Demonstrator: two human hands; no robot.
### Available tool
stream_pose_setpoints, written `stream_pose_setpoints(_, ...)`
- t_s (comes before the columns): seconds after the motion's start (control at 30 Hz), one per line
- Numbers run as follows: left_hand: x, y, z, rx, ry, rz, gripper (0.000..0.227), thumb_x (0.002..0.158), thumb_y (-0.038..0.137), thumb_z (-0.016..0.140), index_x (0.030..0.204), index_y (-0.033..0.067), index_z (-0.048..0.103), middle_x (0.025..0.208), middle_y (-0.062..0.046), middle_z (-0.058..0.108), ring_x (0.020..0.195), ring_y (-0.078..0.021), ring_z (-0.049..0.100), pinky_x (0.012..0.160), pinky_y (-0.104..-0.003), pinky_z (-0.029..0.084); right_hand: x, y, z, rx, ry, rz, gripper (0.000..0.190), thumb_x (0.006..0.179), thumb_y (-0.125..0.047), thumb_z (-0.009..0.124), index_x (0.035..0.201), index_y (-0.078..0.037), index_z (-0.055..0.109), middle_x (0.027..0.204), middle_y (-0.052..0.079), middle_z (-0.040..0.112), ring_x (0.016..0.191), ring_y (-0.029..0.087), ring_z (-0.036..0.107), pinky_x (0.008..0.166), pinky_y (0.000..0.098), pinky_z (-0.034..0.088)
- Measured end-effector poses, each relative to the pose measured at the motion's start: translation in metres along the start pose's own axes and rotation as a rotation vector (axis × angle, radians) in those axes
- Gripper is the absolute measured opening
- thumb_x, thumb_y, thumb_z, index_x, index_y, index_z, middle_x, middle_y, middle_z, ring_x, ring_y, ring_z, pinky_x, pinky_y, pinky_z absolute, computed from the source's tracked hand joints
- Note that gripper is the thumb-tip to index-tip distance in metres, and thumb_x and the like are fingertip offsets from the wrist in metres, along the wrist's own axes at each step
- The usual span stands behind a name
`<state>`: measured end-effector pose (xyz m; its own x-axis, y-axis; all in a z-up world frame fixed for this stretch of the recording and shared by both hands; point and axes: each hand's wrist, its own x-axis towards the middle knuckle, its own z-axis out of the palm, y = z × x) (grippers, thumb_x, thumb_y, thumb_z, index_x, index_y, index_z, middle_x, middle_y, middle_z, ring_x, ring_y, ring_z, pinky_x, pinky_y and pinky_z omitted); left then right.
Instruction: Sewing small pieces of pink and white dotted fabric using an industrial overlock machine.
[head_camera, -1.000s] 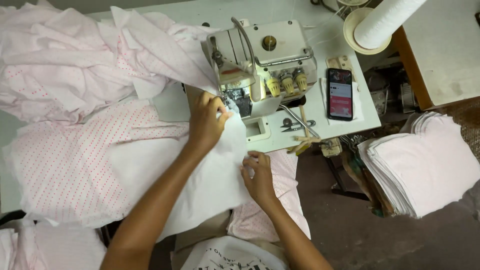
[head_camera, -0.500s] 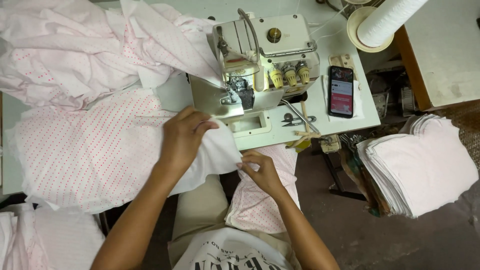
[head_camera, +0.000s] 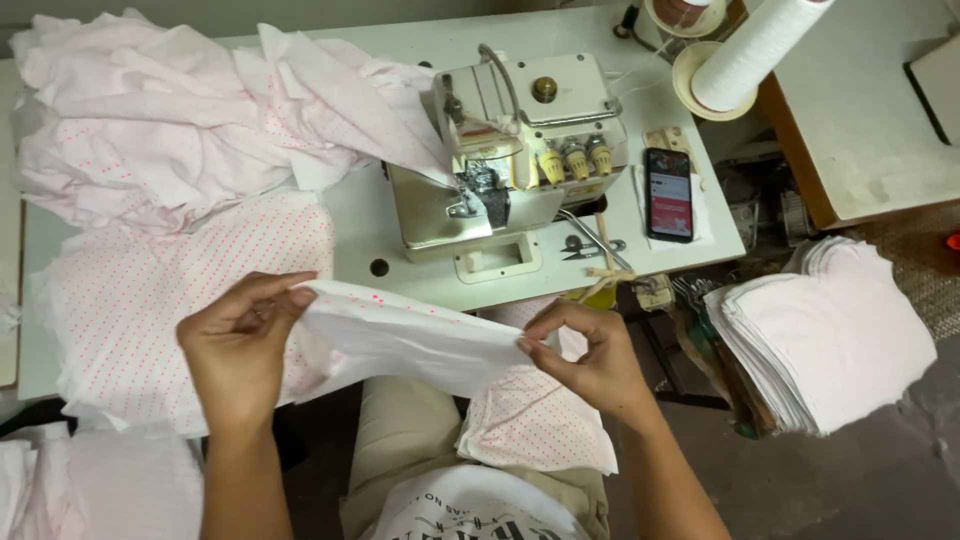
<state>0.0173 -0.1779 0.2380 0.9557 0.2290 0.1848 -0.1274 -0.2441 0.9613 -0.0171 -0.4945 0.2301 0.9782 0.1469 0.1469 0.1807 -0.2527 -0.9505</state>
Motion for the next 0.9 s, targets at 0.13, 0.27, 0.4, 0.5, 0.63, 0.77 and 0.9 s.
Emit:
stream_pose_setpoints(0.13,-0.001,-0.016,0.002,-0.079,0.037,-0.074,0.015,0.087,-0.003,0.078,0.1,0.0037,0.078,0.096,-0.006,0.078,0.084,-0.007,0.068,0.079,-0.018,0.054,-0.007,0.011,-0.007,-0.059,0.029,-0.059,0.007,0.081,-0.003,0.081,0.083,-0.006,0.075,0.083,0.004,0.077,0.079,0.014,0.071,0.076,0.0259,0.054)
stream_pose_setpoints(0.27,-0.002,-0.024,0.001,-0.173,-0.052,-0.092,0.008,0.09,0.004,0.076,0.096,0.0027,0.081,0.09,-0.006,0.079,0.086,-0.0095,0.07,0.079,-0.021,0.055,-0.016,0.006,-0.009,-0.139,0.115,0.035,0.019,0.075,-0.008,0.086,0.092,-0.005,0.078,0.087,0.004,0.079,0.066,0.006,0.057,0.062,0.0188,0.045)
stream_pose_setpoints(0.4,-0.005,-0.038,-0.005,-0.195,-0.065,-0.155,0.01,0.09,0.007,0.076,0.098,0.0021,0.081,0.09,-0.006,0.08,0.083,-0.0089,0.071,0.079,-0.021,0.057,-0.021,0.012,-0.005,-0.061,0.086,-0.033,0.031,0.072,0.002,0.083,0.102,-0.003,0.077,0.089,0.009,0.081,0.08,0.016,0.077,0.076,0.0242,0.063)
stream_pose_setpoints(0.5,-0.009,0.033,-0.017,0.046,0.038,0.142,0.013,0.095,-0.006,0.061,0.092,0.0036,0.069,0.088,-0.005,0.07,0.086,-0.0151,0.065,0.082,-0.026,0.049,-0.029,-0.011,0.017,-0.068,0.131,-0.066,0.023,0.07,-0.006,0.086,0.092,-0.006,0.079,0.083,0.009,0.082,0.063,0.013,0.074,0.052,0.0184,0.059)
stream_pose_setpoints(0.63,0.043,0.049,0.037,0.019,0.185,0.584,0.014,0.108,0.006,0.052,0.097,-0.0011,0.055,0.09,-0.014,0.056,0.086,-0.0257,0.054,0.082,-0.036,0.043,-0.029,-0.037,0.052,-0.092,0.306,-0.368,0.019,0.074,0.001,0.082,0.09,0.0,0.072,0.078,0.012,0.075,0.069,0.02,0.075,0.063,0.0248,0.064)
stream_pose_setpoints(0.77,0.125,-0.091,0.137,-0.19,-0.209,0.497,0.013,0.102,-0.001,0.057,0.105,0.0058,0.066,0.099,-0.009,0.068,0.093,-0.0207,0.064,0.085,-0.03,0.053,-0.01,0.045,0.067,-0.186,0.411,-0.249,0.017,0.086,-0.006,0.076,0.103,-0.003,0.073,0.084,0.008,0.068,0.072,0.016,0.064,0.066,0.0244,0.054)
stream_pose_setpoints(0.9,0.135,-0.213,0.176,0.357,-0.211,0.659,0.01,0.085,0.025,0.081,0.086,0.0148,0.081,0.088,-0.006,0.06,0.088,-0.0279,0.061,0.082,-0.041,0.051,0.003,0.168,0.077,-0.121,0.28,0.438,0.044,0.079,0.003,0.079,0.122,0.003,0.068,0.085,0.015,0.066,0.079,0.024,0.064,0.075,0.0375,0.058)
